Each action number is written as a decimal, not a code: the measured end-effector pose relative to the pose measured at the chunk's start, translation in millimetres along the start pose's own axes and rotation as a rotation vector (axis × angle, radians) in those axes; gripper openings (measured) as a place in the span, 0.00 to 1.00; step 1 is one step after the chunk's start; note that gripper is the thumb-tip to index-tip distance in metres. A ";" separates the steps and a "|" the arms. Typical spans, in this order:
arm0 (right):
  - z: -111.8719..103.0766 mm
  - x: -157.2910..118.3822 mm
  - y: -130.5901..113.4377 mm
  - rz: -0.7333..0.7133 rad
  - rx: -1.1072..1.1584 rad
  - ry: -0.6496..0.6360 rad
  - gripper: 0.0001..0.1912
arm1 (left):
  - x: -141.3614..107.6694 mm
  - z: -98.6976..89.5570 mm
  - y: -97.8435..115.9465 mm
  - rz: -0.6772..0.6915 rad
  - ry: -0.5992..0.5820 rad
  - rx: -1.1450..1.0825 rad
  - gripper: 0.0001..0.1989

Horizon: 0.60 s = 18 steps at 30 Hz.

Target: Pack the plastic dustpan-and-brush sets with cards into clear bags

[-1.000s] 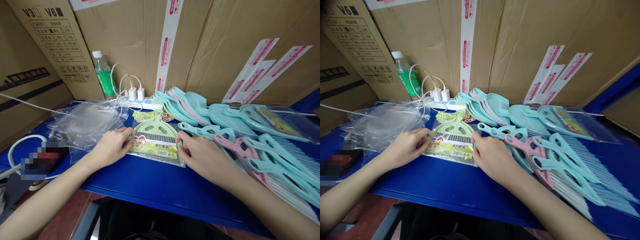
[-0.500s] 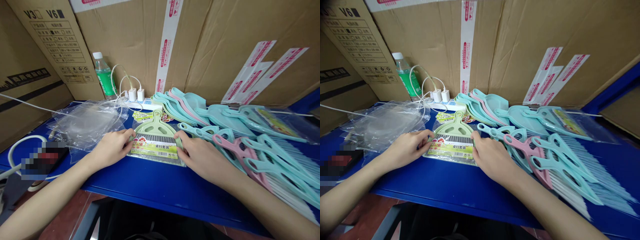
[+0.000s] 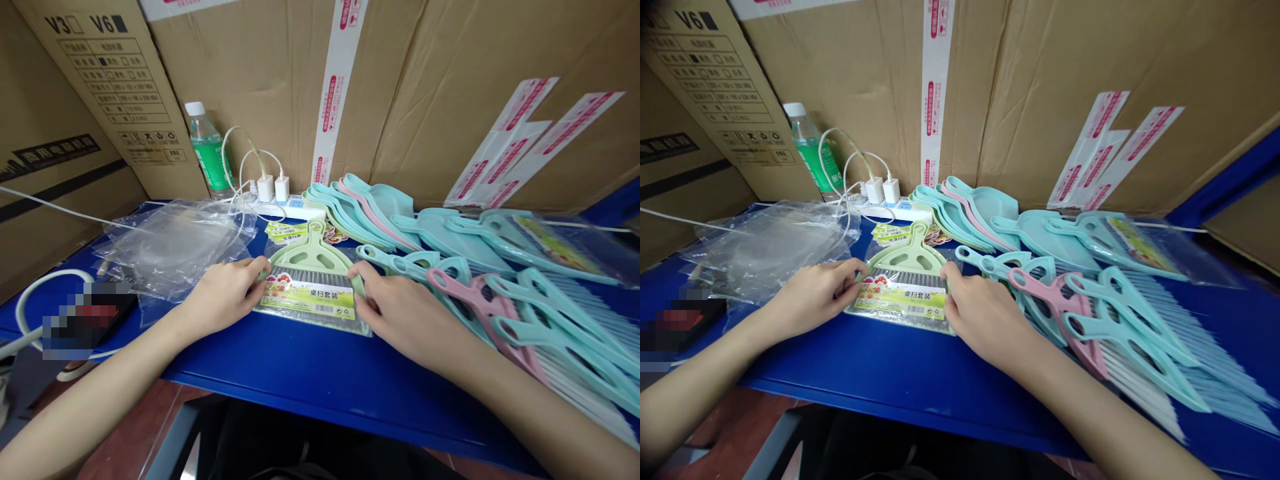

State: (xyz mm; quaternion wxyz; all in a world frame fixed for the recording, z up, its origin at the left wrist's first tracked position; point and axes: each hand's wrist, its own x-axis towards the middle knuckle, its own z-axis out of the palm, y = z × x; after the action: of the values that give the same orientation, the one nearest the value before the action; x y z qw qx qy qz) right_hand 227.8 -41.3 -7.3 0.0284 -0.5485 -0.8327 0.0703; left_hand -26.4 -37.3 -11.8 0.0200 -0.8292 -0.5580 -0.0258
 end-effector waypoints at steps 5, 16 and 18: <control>3.0 -0.7 2.5 -0.044 0.007 0.064 0.12 | -0.5 1.1 -0.5 0.013 0.031 0.020 0.12; 1.1 -2.1 0.2 -0.016 -0.044 0.043 0.11 | -1.1 1.1 -0.2 0.027 0.048 0.021 0.12; 1.5 -2.8 0.0 -0.006 -0.051 0.033 0.10 | -1.0 1.5 -0.1 0.030 0.050 0.014 0.12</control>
State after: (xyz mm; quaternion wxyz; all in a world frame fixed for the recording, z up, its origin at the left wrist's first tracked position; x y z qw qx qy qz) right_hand 228.7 -44.0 -8.7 0.0284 -0.5475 -0.8354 0.0399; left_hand -26.9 -38.1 -13.4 0.0401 -0.8363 -0.5452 -0.0424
